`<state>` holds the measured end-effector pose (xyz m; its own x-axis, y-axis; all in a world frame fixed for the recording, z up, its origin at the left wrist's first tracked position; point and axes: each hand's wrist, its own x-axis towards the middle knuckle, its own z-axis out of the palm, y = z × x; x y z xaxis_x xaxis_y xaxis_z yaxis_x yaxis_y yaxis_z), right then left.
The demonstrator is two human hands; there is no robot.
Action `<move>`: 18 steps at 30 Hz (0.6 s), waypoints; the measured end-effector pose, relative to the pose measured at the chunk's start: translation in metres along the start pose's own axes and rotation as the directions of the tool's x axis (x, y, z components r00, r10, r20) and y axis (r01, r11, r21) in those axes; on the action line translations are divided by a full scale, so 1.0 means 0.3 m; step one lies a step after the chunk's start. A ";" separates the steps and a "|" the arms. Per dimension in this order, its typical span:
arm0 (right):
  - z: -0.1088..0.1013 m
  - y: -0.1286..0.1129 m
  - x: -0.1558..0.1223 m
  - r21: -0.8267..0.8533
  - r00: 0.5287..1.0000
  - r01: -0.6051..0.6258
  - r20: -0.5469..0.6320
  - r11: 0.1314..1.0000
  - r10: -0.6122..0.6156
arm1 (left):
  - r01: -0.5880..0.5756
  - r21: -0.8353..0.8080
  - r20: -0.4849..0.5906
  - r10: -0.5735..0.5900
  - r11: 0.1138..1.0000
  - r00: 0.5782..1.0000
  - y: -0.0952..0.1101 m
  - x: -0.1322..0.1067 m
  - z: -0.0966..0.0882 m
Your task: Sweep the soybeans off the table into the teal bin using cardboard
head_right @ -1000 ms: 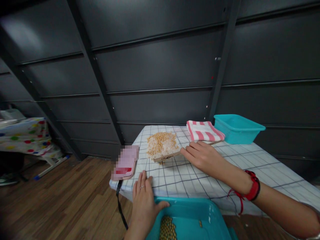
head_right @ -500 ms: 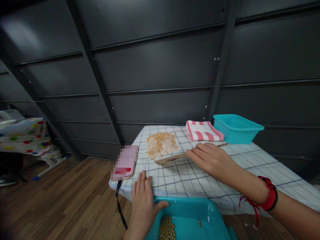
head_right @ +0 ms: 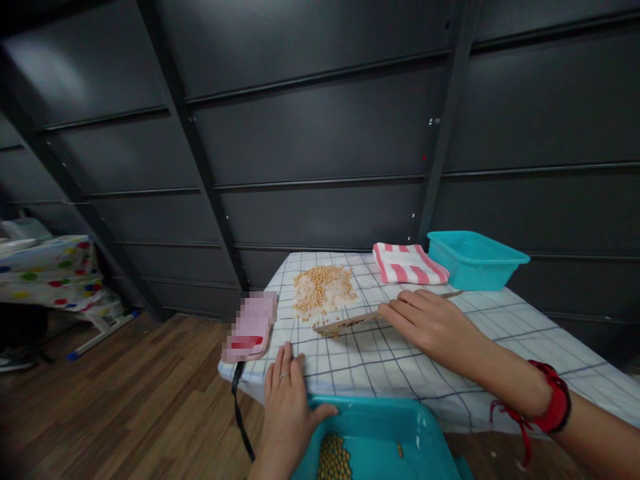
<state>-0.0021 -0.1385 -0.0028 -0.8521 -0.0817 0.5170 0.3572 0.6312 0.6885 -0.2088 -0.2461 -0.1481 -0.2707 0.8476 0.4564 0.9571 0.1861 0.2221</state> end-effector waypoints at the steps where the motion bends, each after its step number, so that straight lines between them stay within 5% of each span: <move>1: 0.003 0.003 0.001 -0.008 1.000 -0.005 -0.003 1.000 0.005 | 0.003 0.000 0.001 -0.003 1.000 1.000 0.001 0.000 -0.001; 9: 0.061 -0.001 0.010 0.003 0.998 -0.001 0.061 1.000 0.000 | 0.001 0.007 -0.006 -0.001 1.000 1.000 -0.002 0.000 0.003; 18: -0.004 -0.014 -0.006 0.001 1.000 -0.003 0.028 1.000 0.003 | -0.002 0.024 -0.011 0.003 1.000 1.000 -0.002 -0.003 0.011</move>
<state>-0.0015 -0.1420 -0.0061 -0.8613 -0.0587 0.5047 0.3590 0.6326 0.6863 -0.2086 -0.2454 -0.1515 -0.2693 0.8426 0.4663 0.9599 0.1958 0.2006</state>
